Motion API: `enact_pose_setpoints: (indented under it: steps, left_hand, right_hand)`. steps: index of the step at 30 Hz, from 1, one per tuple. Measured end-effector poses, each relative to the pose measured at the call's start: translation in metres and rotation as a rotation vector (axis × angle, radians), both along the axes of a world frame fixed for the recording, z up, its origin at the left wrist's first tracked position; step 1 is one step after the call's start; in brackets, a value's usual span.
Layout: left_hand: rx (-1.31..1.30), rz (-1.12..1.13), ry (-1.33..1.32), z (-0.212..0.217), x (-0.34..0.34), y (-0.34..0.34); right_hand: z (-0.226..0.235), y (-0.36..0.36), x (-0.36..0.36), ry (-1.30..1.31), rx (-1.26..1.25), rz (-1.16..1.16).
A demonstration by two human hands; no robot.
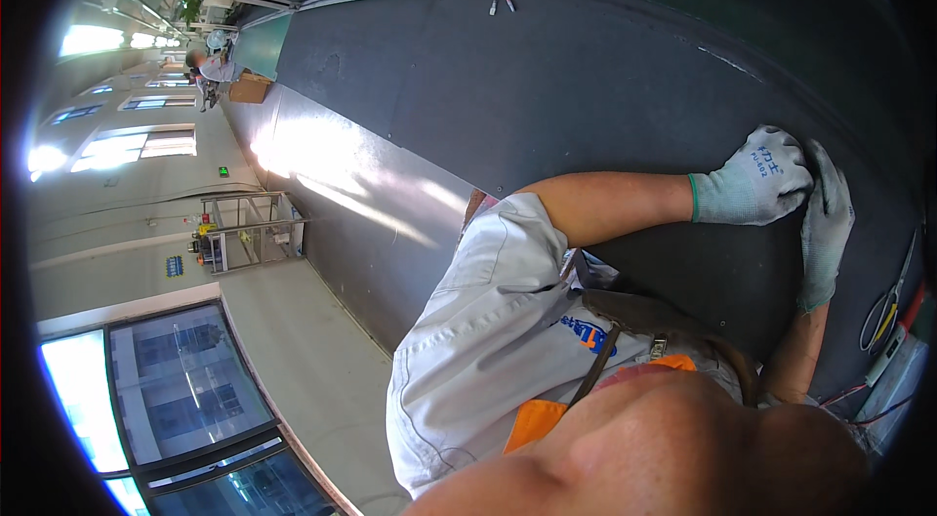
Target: Connecting and securing electrical wires to motors at a factory assembly workbench.
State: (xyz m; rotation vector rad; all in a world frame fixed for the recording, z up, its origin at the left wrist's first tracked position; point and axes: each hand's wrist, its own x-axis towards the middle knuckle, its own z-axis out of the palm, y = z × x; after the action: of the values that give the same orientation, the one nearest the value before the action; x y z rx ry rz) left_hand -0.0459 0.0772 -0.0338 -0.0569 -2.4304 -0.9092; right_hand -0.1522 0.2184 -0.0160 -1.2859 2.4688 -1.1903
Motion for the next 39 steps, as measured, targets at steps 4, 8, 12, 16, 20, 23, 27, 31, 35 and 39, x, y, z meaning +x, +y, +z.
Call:
enact_pose_setpoints:
  steps: [4,8,12,16,20,23,27,31,35,39]
  left_hand:
    - [-0.014,0.013,0.026,0.0026,0.0024,0.0004]
    - [-0.011,0.013,0.031,0.0030,0.0020,0.0006]
    - [-0.008,0.020,0.031,0.0028,0.0014,0.0007]
    - [-0.013,0.020,0.018,0.0044,0.0013,0.0016]
    - [-0.006,0.021,0.028,0.0010,0.0008,0.0013]
    - [-0.007,0.026,0.041,0.0014,0.0011,0.0010]
    - [-0.028,0.044,0.067,0.0030,0.0009,0.0021]
    - [0.000,0.021,0.046,0.0035,0.0010,0.0008]
    - [-0.011,0.022,0.038,0.0050,0.0009,0.0007]
    - [-0.018,0.024,0.020,0.0041,0.0018,0.0001]
  right_hand:
    - [0.0002,0.0006,0.0003,0.070,0.014,0.004]
    - [0.0018,0.0001,0.0012,0.019,-0.008,-0.002]
    - [0.0025,-0.0006,0.0009,0.031,0.004,-0.009]
    - [0.0032,0.0009,0.0010,0.036,-0.002,-0.005]
    - [0.0041,-0.0004,0.0014,0.047,0.014,-0.011]
    - [0.0023,-0.0003,0.0006,0.047,0.017,-0.009]
    - [0.0026,0.0001,0.0014,0.033,0.011,-0.021]
    - [0.0027,0.0002,0.0007,0.040,0.012,-0.010]
    - [0.0026,0.0000,0.0013,0.027,0.004,-0.015]
    - [0.0038,-0.0021,0.0020,0.031,0.018,-0.020]
